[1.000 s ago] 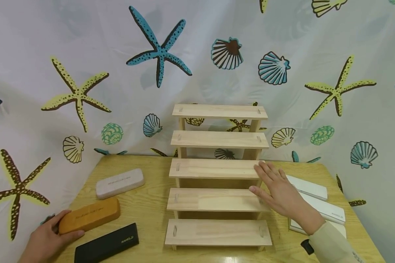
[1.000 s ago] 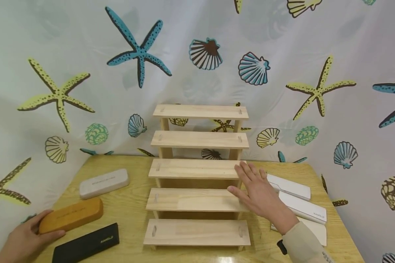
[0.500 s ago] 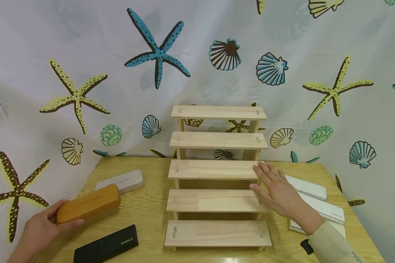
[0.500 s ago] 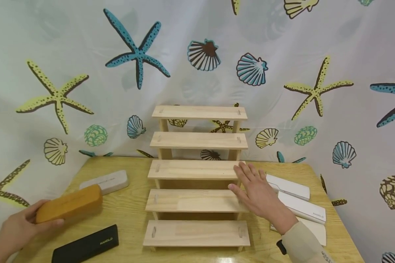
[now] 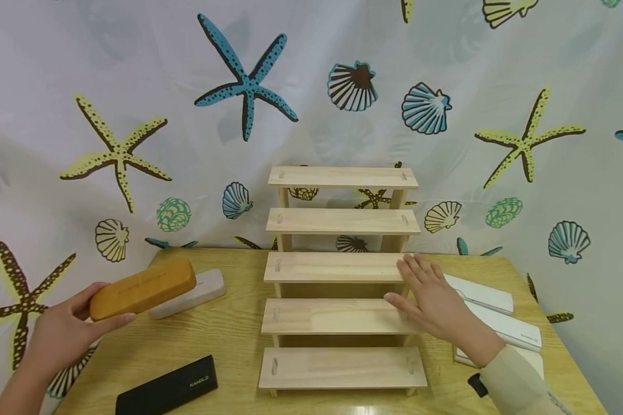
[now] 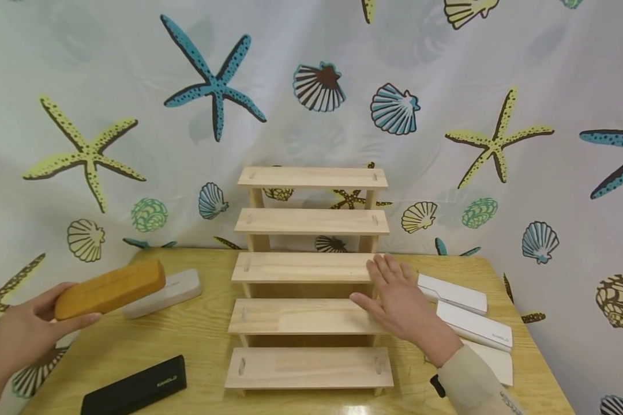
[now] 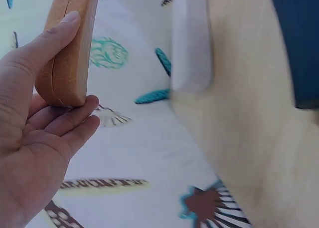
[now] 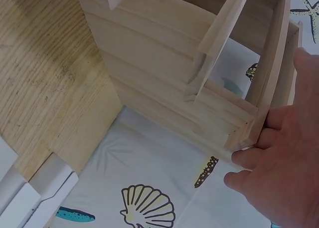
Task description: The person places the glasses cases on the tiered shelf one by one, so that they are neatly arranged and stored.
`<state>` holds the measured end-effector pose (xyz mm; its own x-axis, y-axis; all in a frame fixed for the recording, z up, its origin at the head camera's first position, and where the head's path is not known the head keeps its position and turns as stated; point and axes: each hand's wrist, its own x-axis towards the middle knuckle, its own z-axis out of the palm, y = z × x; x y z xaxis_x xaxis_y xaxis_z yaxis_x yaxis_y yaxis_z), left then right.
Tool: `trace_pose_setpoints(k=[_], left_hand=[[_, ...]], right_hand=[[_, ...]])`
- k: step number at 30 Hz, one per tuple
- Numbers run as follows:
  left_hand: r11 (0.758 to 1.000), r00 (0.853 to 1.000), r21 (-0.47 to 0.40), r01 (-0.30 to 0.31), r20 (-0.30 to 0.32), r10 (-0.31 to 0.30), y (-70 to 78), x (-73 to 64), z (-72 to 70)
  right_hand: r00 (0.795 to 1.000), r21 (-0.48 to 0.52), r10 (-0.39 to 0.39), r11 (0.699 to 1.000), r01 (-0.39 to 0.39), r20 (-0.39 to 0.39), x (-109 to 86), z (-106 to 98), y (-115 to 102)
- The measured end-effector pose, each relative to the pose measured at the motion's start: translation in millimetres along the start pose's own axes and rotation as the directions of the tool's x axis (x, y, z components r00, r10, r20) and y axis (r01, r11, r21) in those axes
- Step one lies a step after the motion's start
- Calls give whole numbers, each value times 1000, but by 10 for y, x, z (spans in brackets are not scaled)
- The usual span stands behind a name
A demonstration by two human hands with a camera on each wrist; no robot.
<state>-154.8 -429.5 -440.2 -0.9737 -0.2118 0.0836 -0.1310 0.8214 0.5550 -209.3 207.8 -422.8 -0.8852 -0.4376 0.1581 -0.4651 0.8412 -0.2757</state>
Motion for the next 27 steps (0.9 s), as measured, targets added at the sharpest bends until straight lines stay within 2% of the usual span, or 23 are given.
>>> trace_pose_setpoints(k=[5,11,18,27], left_hand=[[998,999,-28,-50,-23,49,247,60,-92],[993,994,-48,-106,-13,106,587,155,-224],[973,974,-57,-223,-54,220,1059,277,-297],[946,952,-112,-305,-29,304,1569,443,-343]], right_hand=[[1000,-1,-28,1000,28,-14,9,28,8],[999,-37,-45,998,44,-24,20,36,7],[1000,-30,-28,999,28,-2,27,28,17],[1000,-42,-24,999,24,-9,30,39,-2]])
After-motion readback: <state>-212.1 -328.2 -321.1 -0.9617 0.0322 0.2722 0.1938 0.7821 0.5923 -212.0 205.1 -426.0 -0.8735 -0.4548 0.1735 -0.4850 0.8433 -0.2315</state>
